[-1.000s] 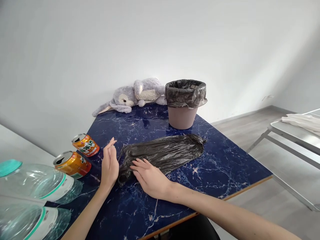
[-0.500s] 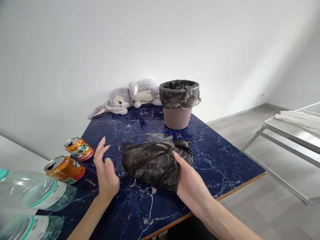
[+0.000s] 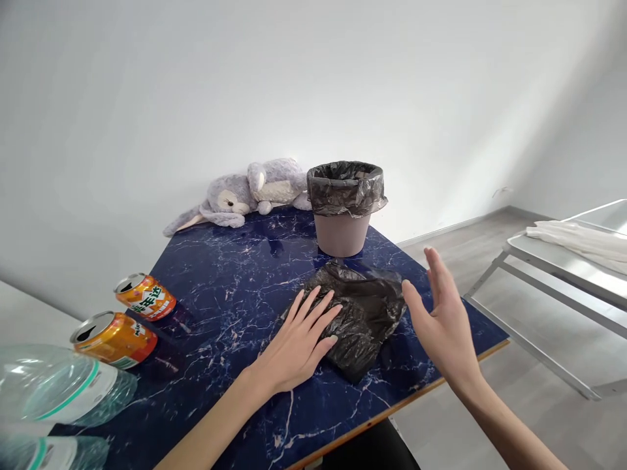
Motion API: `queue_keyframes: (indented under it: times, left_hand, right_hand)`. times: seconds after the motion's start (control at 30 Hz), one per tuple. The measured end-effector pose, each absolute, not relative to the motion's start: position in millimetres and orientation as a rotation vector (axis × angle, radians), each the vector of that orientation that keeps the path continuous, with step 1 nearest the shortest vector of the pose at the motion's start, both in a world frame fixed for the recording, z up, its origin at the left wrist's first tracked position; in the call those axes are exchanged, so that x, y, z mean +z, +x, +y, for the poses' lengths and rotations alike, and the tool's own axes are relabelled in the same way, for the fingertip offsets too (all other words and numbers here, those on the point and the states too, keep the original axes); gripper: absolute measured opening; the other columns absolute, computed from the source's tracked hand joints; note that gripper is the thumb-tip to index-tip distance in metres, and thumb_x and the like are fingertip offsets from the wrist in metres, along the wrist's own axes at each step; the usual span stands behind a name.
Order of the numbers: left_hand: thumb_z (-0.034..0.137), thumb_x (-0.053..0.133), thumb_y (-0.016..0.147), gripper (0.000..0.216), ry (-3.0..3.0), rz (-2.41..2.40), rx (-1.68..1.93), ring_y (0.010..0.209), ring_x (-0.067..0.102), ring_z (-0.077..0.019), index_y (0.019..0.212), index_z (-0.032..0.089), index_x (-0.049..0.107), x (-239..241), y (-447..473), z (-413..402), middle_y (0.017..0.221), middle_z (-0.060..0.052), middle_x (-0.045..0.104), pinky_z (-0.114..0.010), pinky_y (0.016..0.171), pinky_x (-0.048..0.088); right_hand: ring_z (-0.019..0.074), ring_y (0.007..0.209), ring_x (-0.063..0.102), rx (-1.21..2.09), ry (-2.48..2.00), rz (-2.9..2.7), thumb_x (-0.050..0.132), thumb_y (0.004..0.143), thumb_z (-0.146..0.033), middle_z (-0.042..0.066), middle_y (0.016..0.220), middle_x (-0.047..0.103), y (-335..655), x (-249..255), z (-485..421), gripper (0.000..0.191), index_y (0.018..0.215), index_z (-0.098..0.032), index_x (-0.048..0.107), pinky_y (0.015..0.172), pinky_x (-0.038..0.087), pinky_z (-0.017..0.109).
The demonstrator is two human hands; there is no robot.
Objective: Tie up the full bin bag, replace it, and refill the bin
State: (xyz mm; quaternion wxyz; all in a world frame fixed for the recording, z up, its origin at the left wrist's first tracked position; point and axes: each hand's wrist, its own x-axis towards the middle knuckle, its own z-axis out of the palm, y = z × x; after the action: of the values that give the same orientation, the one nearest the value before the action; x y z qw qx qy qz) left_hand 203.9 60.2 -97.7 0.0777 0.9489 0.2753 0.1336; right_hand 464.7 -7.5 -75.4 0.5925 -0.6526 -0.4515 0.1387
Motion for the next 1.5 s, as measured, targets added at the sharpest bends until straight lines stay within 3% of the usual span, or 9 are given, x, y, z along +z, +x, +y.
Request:
queue_keyframes:
  times: [0.13, 0.33, 0.47, 0.57, 0.73, 0.87, 1.13, 1.37, 1.5]
  left_hand:
    - [0.049, 0.032, 0.115, 0.062, 2.81, 0.866, 0.384, 0.169, 0.006, -0.0286, 0.173, 0.027, 0.023, -107.2, 205.3, 62.4, 0.181, -0.004, 0.017, -0.061, 0.138, 0.016]
    - [0.03, 0.039, 0.113, 0.066, 2.881, 0.804, 0.397, 0.168, 0.008, -0.0274, 0.175, 0.031, 0.015, -114.0, 203.4, 62.7, 0.181, -0.004, 0.019, -0.057, 0.139, 0.017]
    - [0.037, 0.036, 0.114, 0.059, 2.85, 0.835, 0.376, 0.168, 0.013, -0.0264, 0.17, 0.019, 0.035, -117.1, 201.6, 67.6, 0.176, -0.01, 0.031, -0.054, 0.139, 0.018]
    - [0.046, 0.035, 0.114, 0.057, 2.804, 0.874, 0.384, 0.168, 0.016, -0.0276, 0.165, 0.021, 0.044, -120.0, 198.2, 73.2, 0.176, -0.007, 0.033, -0.057, 0.139, 0.019]
    - [0.051, 0.035, 0.114, 0.056, 2.773, 0.922, 0.428, 0.167, 0.018, -0.0309, 0.166, 0.032, 0.042, -122.8, 186.8, 78.4, 0.176, -0.001, 0.033, -0.062, 0.137, 0.022]
    - [0.052, 0.031, 0.114, 0.059, 2.73, 0.994, 0.464, 0.168, 0.016, -0.0303, 0.166, 0.026, 0.044, -121.6, 176.4, 78.7, 0.176, -0.004, 0.033, -0.06, 0.137, 0.021]
    - [0.056, 0.033, 0.113, 0.06, 2.627, 1.164, 0.591, 0.167, 0.012, -0.0336, 0.162, 0.026, 0.049, -133.5, 165.8, 85.7, 0.178, -0.008, 0.03, -0.064, 0.135, 0.024]
    - [0.055, 0.034, 0.113, 0.065, 2.597, 1.216, 0.606, 0.168, 0.012, -0.0331, 0.169, 0.022, 0.031, -135.3, 167.3, 84.5, 0.177, -0.014, 0.032, -0.064, 0.135, 0.026]
    - [0.056, 0.033, 0.113, 0.067, 2.582, 1.247, 0.587, 0.168, 0.011, -0.034, 0.168, 0.018, 0.03, -132.7, 168.2, 83.2, 0.177, -0.018, 0.031, -0.064, 0.135, 0.025]
  right_hand:
    - [0.0332, 0.159, 0.04, 0.068, -1.403, -1.635, 0.052, 0.11, -0.047, 0.001, 0.167, 0.05, 437.4, -56.1, -19.6, 0.055, 0.163, -0.036, 0.048, 0.131, 0.037, 0.06]
    - [0.0348, 0.167, 0.016, 0.174, -1.354, -2.277, 0.041, 0.114, -0.046, 0.005, 0.179, 0.025, 395.1, -100.0, 11.1, 0.061, 0.173, -0.031, 0.028, 0.134, 0.022, 0.067]
    - [0.0408, 0.165, 0.02, 0.084, -1.449, -2.388, 0.034, 0.115, -0.035, 0.012, 0.175, 0.036, 403.2, -136.9, 36.8, 0.049, 0.158, -0.026, 0.054, 0.128, 0.015, 0.08]
    - [0.0375, 0.165, 0.022, 0.037, -1.463, -2.369, 0.034, 0.114, -0.03, 0.011, 0.174, 0.038, 412.2, -150.9, 43.9, 0.047, 0.152, -0.027, 0.059, 0.13, 0.015, 0.075]
    - [0.0334, 0.165, 0.026, 0.044, -1.593, -2.278, 0.03, 0.114, -0.047, 0.01, 0.173, 0.04, 412.1, -157.3, 47.8, 0.055, 0.161, -0.028, 0.049, 0.132, 0.015, 0.069]
    - [0.0335, 0.163, 0.03, -0.022, -1.803, -2.186, 0.024, 0.113, -0.06, 0.015, 0.176, 0.031, 416.1, -164.1, 55.6, 0.071, 0.17, -0.021, 0.036, 0.133, 0.018, 0.063]
    - [0.0367, 0.159, 0.037, -0.084, -1.99, -2.063, 0.026, 0.11, -0.06, 0.01, 0.175, 0.036, 461.7, -180.3, 76.5, 0.068, 0.171, -0.03, 0.034, 0.131, 0.019, 0.065]
    - [0.0371, 0.161, 0.032, -0.066, -2.234, -1.905, 0.023, 0.109, -0.057, 0.014, 0.176, 0.034, 505.0, -182.2, 96.1, 0.071, 0.171, -0.024, 0.034, 0.131, 0.017, 0.065]
    - [0.0356, 0.162, 0.03, -0.052, -2.336, -1.835, 0.02, 0.109, -0.057, 0.017, 0.176, 0.031, 515.8, -182.7, 104.2, 0.074, 0.171, -0.02, 0.032, 0.13, 0.017, 0.064]
